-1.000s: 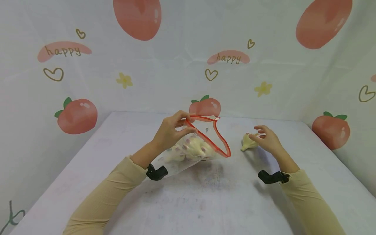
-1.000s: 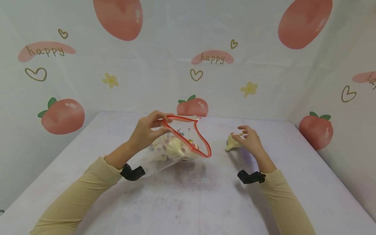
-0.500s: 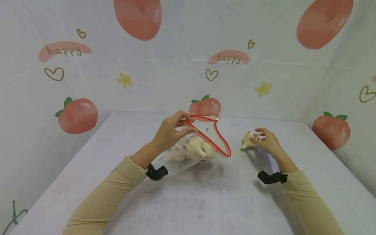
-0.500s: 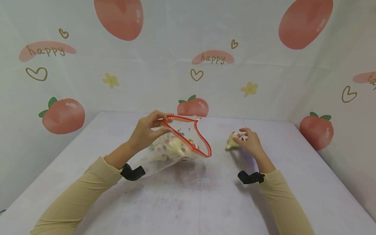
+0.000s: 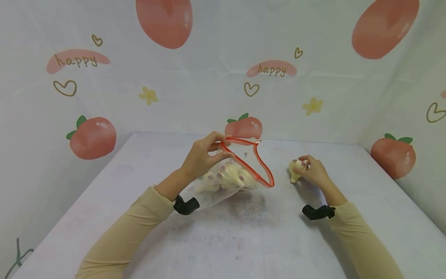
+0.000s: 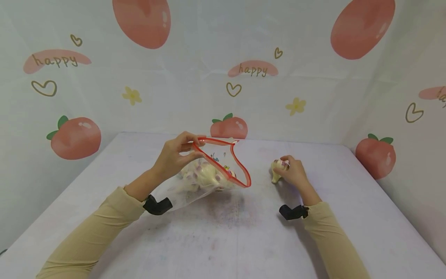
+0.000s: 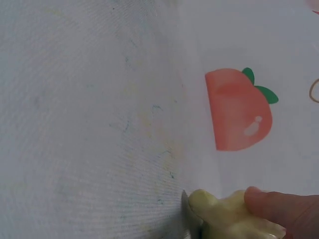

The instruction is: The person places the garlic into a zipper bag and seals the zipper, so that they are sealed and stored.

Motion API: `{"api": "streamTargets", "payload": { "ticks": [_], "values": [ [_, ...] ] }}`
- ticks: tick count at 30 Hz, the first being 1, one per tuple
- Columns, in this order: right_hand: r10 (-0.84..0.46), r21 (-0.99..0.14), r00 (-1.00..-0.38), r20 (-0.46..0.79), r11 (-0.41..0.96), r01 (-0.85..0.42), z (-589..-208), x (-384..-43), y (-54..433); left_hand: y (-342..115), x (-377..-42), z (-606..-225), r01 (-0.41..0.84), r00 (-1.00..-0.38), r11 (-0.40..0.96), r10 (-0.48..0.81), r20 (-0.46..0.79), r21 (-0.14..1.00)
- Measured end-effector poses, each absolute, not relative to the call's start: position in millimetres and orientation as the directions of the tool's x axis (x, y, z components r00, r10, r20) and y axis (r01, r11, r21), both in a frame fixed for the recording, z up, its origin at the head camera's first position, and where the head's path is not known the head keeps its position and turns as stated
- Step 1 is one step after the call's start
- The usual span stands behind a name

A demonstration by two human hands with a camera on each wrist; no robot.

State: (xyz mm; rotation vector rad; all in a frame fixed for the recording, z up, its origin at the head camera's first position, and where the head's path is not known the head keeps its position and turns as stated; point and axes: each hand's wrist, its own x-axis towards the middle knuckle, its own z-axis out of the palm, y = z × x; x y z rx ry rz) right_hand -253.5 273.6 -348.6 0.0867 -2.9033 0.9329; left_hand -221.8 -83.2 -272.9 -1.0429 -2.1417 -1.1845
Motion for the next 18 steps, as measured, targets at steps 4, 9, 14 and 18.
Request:
{"api": "streamTargets", "payload": {
  "ticks": [4,9,14,18],
  "values": [
    [-0.023,-0.584,-0.995,0.099,0.808,-0.077,-350.7,-253.4,273.7,-83.2,-221.9,-272.8,0.800,-0.598,0.341,0.388,0.701,0.494],
    [-0.020,-0.587,-0.994,0.105,0.806,-0.078,-348.3,-252.3,273.6,-82.5,-222.0,-273.1,0.793,-0.607,0.346,0.382,0.697,0.501],
    [-0.009,-0.604,-0.996,0.091,0.795,-0.062,-343.6,-251.2,274.3,-82.3,-222.3,-273.0,0.791,-0.610,0.343,0.382,0.694,0.507],
    [-0.007,-0.619,-0.995,0.103,0.782,-0.069,-339.9,-249.7,275.0,-82.4,-222.5,-273.4,0.787,-0.616,0.347,0.380,0.690,0.511]
  ]
}}
